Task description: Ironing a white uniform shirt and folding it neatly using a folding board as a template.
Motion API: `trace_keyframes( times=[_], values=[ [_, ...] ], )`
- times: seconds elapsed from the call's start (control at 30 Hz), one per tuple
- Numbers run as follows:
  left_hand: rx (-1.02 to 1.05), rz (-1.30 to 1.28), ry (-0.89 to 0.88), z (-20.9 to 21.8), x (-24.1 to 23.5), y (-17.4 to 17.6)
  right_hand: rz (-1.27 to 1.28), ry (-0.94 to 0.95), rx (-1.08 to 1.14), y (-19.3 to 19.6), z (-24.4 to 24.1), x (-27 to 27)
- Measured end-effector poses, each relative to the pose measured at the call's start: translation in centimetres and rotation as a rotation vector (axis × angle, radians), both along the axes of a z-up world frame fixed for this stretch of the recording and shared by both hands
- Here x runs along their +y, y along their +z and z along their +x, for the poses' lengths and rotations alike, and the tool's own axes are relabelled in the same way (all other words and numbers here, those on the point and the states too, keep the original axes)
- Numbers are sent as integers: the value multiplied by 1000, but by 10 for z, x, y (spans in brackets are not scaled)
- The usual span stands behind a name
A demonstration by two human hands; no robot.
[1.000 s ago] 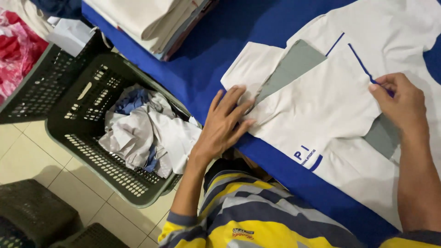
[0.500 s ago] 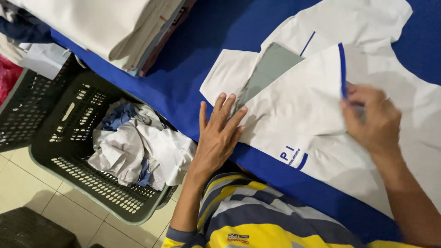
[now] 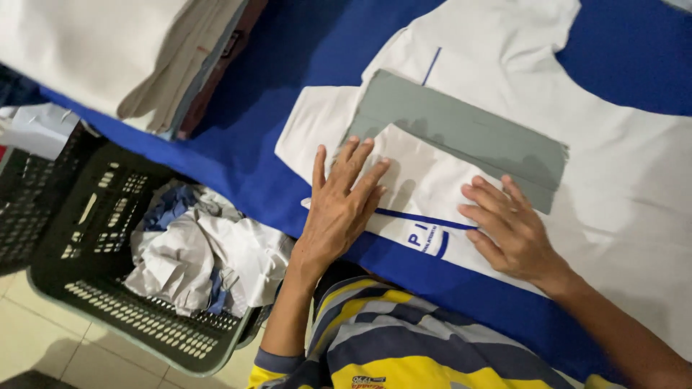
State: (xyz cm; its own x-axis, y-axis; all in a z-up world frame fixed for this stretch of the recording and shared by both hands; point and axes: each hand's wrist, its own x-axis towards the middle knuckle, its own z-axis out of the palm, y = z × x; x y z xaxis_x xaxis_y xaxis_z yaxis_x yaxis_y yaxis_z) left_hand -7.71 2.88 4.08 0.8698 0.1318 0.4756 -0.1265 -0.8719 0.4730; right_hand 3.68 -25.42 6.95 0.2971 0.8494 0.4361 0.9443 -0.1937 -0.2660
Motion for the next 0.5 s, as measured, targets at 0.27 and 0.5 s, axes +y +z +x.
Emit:
trace_keyframes(
  times=[0.27,0.5],
  values=[
    [239,223,-171,21,-10,-18,-51,-109,189,-6,28,-53],
    [35,316,-277,137,13,12,-177,-662,14,-17,192,-228]
  ],
)
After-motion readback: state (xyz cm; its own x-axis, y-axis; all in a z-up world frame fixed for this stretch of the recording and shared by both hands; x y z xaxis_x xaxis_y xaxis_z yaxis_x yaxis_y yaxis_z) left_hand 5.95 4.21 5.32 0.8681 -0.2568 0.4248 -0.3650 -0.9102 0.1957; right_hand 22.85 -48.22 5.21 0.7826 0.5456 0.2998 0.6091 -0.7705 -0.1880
